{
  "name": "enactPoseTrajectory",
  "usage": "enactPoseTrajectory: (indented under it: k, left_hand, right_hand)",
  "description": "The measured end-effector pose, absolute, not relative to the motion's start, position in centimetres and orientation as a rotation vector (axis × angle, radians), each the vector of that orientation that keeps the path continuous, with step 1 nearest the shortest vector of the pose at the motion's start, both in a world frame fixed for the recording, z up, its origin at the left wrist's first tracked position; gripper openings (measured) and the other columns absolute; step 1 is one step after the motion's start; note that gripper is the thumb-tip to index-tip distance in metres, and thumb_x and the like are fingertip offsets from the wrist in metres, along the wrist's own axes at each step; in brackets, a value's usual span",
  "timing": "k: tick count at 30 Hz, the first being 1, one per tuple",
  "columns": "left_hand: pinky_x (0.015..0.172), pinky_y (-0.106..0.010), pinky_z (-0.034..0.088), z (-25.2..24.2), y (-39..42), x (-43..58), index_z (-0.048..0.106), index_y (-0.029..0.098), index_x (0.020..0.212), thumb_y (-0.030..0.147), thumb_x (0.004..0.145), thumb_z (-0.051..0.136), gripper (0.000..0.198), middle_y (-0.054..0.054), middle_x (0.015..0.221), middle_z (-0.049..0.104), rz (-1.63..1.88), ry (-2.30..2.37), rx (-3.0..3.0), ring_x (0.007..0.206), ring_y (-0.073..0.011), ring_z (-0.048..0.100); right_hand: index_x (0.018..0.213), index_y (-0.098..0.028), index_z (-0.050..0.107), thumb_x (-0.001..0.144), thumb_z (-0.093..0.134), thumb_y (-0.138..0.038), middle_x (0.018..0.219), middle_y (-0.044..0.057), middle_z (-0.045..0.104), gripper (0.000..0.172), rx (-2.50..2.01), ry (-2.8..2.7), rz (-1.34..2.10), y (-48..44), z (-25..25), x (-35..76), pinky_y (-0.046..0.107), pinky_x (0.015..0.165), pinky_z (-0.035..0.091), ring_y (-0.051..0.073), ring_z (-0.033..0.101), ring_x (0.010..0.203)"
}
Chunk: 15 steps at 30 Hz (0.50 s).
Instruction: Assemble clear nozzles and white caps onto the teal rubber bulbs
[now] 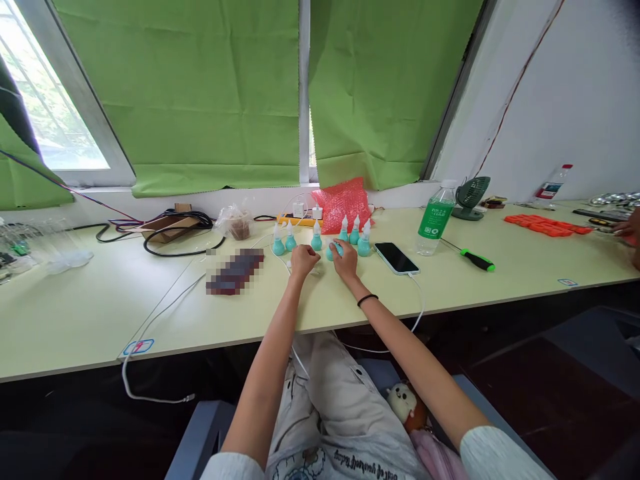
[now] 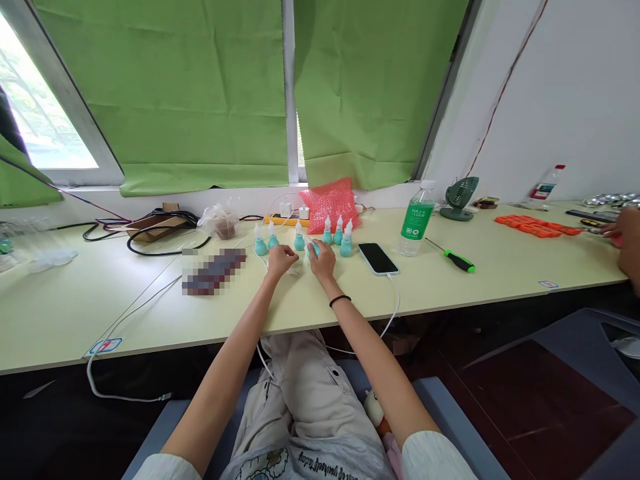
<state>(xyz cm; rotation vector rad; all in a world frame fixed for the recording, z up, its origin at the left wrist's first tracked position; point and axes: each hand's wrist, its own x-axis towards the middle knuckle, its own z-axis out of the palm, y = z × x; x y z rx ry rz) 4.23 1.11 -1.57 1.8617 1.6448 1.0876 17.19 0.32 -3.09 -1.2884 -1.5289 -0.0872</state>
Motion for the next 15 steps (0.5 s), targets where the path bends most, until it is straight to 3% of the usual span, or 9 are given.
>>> enactPoseTrajectory:
  k: [8,15]
  left_hand:
    - [0.074,-0.036,0.046,-1.7,1.6,4.0,0.049,0.014,0.105,0.028,0.082,0.046,0.027,-0.008,0.105,0.052,1.204,1.543,1.758,0.088,-0.0169,0.054]
    - [0.074,-0.037,0.046,-1.6,1.4,4.2,0.049,0.013,0.105,0.029,0.082,0.046,0.028,-0.007,0.104,0.053,1.355,1.450,1.596,0.088,-0.0177,0.054]
  right_hand:
    - [0.074,-0.014,0.062,0.075,0.050,-0.039,0.076,0.004,0.063,0.027,-1.183,-1.492,0.241,0.5,-3.4,16.6,0.031,0.072,0.043,0.019,0.057,0.074]
    - [0.105,-0.014,0.050,0.082,0.046,-0.031,0.105,0.005,0.052,0.029,-1.097,-1.492,0.643,0.4,-3.3,16.0,0.035,0.075,0.046,0.018,0.053,0.090]
